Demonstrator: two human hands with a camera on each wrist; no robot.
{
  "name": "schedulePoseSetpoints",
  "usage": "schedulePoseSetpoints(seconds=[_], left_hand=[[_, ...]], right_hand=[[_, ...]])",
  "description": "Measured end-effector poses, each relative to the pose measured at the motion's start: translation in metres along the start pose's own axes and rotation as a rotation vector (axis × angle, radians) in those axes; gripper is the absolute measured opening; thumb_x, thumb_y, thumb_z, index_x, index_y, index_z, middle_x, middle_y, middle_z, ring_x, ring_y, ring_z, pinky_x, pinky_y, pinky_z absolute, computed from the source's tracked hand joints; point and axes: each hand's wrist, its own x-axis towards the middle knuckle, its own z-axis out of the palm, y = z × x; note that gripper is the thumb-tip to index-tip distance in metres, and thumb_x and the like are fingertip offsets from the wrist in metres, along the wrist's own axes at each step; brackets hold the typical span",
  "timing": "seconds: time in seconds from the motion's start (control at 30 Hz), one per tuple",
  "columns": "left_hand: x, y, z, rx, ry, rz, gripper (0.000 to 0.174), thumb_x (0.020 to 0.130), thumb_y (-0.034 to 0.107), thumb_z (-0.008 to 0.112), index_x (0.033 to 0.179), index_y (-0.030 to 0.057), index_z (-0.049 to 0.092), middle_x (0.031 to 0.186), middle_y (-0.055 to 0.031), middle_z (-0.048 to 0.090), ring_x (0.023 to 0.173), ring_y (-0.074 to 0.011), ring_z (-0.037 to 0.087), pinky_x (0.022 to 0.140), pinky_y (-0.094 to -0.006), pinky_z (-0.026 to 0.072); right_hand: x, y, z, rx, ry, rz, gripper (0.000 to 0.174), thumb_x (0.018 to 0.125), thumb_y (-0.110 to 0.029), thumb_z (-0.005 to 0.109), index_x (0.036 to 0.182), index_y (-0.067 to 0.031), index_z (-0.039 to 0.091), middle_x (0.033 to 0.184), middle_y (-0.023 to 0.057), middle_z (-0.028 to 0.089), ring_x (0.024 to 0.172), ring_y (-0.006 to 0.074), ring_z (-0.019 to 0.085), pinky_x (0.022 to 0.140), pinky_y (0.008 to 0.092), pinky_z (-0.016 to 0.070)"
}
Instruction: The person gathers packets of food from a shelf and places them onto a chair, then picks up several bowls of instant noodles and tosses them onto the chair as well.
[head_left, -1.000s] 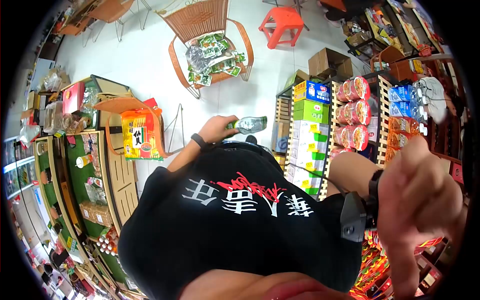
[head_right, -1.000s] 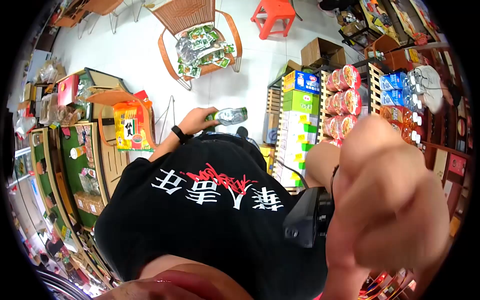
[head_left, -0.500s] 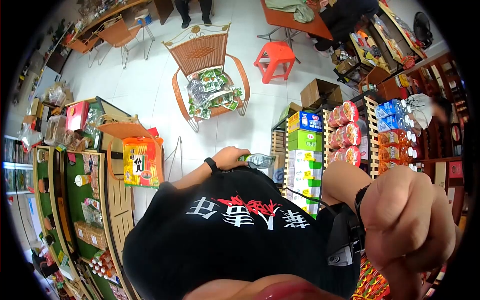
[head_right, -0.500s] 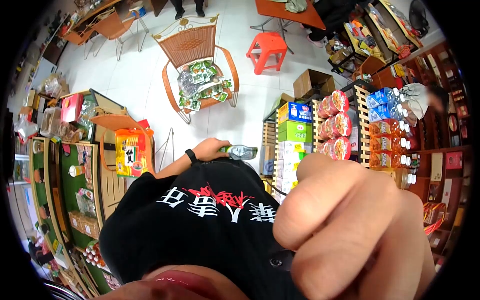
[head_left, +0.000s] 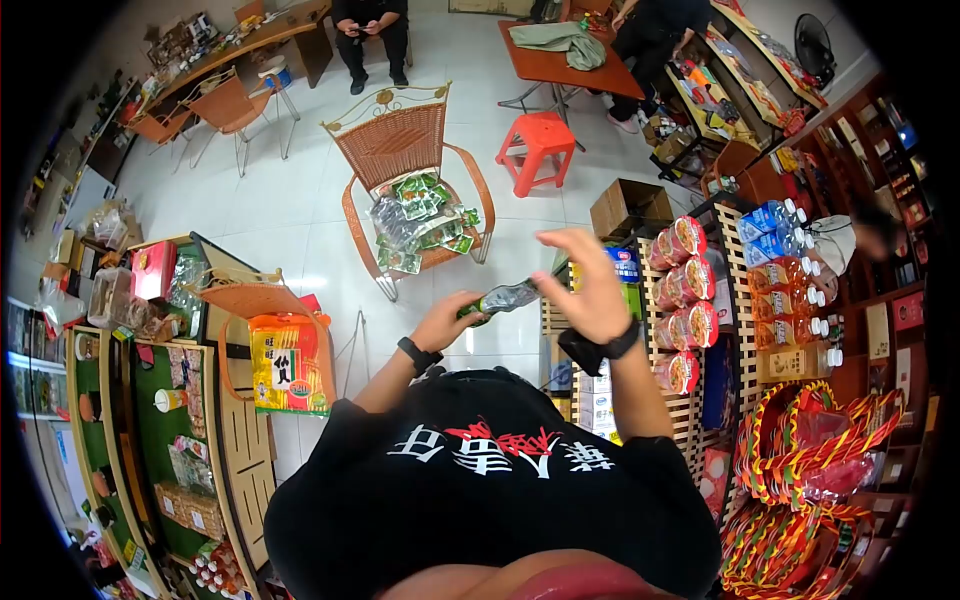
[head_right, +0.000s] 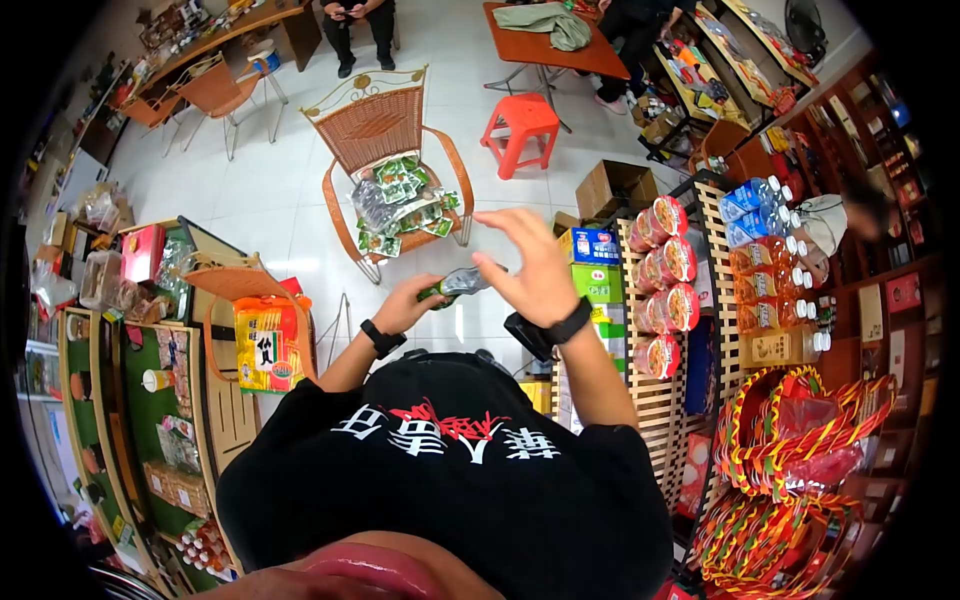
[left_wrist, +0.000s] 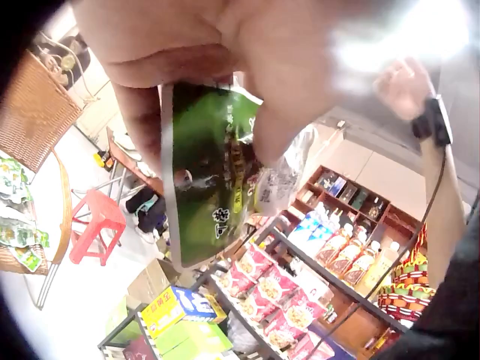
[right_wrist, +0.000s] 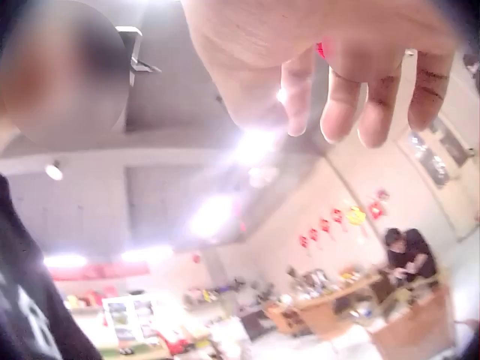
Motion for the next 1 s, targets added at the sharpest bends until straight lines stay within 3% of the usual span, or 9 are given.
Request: schedulePoseSetpoints(seconds=[0.07,0.17,0.27,0.4,0.47,0.57,0.63,0.87,1.0], left_hand=[[-0.002,0.008,-0.011,-0.095,0.003,-0.046,0.034,0.082,0.010,0.067,0.115,0.0015,0.061,0.101,-0.0130,0.066,0.091,-0.0267,0.065,0.079,-0.0333,0.0498],[-0.003,0.014,-0.033,-0.222,-0.009,-0.112,0.033,0.080,0.007,0.069,0.112,0.0015,0.063,0.095,-0.0112,0.069,0.083,-0.0218,0.068,0.074,-0.0301,0.0518],[-0.004,0.006,-0.052,-0.054,-0.093,-0.032,0.028,0.082,0.008,0.069,0.108,-0.0001,0.065,0.090,-0.0103,0.071,0.080,-0.0153,0.068,0.073,-0.0274,0.0528],[-0.011,0.000,-0.065,-0.107,-0.072,-0.020,0.026,0.083,0.008,0.069,0.108,0.0002,0.065,0.089,-0.0102,0.070,0.081,-0.0134,0.066,0.074,-0.0264,0.0522],[-0.014,-0.005,-0.063,-0.391,0.095,-0.145,0.024,0.084,0.008,0.067,0.107,-0.0006,0.064,0.086,-0.0087,0.069,0.081,-0.0138,0.065,0.075,-0.0264,0.0516],[-0.020,-0.039,-0.061,-0.645,-0.049,-0.281,0.022,0.087,0.010,0.065,0.106,-0.0021,0.063,0.087,-0.0076,0.068,0.080,-0.0131,0.064,0.074,-0.0268,0.0513],[-0.020,-0.055,-0.066,-0.505,-0.239,-0.255,0.023,0.091,0.016,0.062,0.103,-0.0035,0.063,0.086,-0.0069,0.068,0.077,-0.0114,0.062,0.070,-0.0271,0.0505],[0.012,-0.071,-0.060,-0.435,-0.200,-0.224,0.020,0.092,0.015,0.059,0.100,-0.0019,0.065,0.084,-0.0065,0.069,0.074,-0.0123,0.063,0.069,-0.0280,0.0501],[0.044,-0.083,-0.069,-0.190,-0.138,-0.176,0.022,0.090,0.022,0.062,0.096,0.0019,0.068,0.073,-0.0085,0.068,0.064,-0.0169,0.064,0.062,-0.0294,0.0482]], right_hand=[[-0.029,0.047,0.041,-0.117,-0.152,0.082,0.053,0.078,-0.021,0.072,0.125,-0.0069,0.053,0.130,0.0181,0.051,0.120,0.0344,0.048,0.100,0.0410,0.0384],[-0.059,0.076,0.081,0.154,-0.347,0.436,0.045,0.080,-0.023,0.072,0.118,-0.0063,0.058,0.108,0.0160,0.065,0.101,0.0295,0.061,0.088,0.0364,0.0468],[-0.075,0.080,0.106,0.193,-0.222,0.440,0.029,0.082,-0.019,0.070,0.106,-0.0048,0.063,0.082,0.0116,0.069,0.074,0.0226,0.067,0.070,0.0319,0.0509],[-0.085,0.070,0.122,0.291,-0.091,0.598,0.020,0.082,-0.018,0.071,0.096,-0.0036,0.066,0.076,0.0090,0.067,0.067,0.0124,0.062,0.062,0.0273,0.0477],[-0.091,0.071,0.133,0.273,-0.059,0.607,0.020,0.082,-0.018,0.071,0.096,-0.0036,0.066,0.076,0.0087,0.067,0.066,0.0119,0.061,0.062,0.0270,0.0468],[-0.095,0.070,0.142,0.214,-0.024,0.627,0.021,0.082,-0.018,0.072,0.095,-0.0036,0.065,0.076,0.0081,0.067,0.066,0.0112,0.057,0.062,0.0262,0.0446],[-0.091,0.065,0.146,0.267,0.035,0.672,0.022,0.082,-0.019,0.073,0.096,-0.0040,0.065,0.077,0.0071,0.066,0.069,0.0107,0.057,0.063,0.0268,0.0447],[-0.097,0.096,0.168,0.650,0.209,0.861,0.025,0.085,-0.018,0.070,0.098,0.0022,0.064,0.086,0.0038,0.067,0.077,0.0072,0.059,0.070,0.0244,0.0474],[-0.090,0.143,0.174,0.494,0.011,0.906,0.026,0.088,-0.020,0.067,0.100,0.0026,0.065,0.087,0.0054,0.069,0.078,0.0077,0.060,0.071,0.0255,0.0481]])
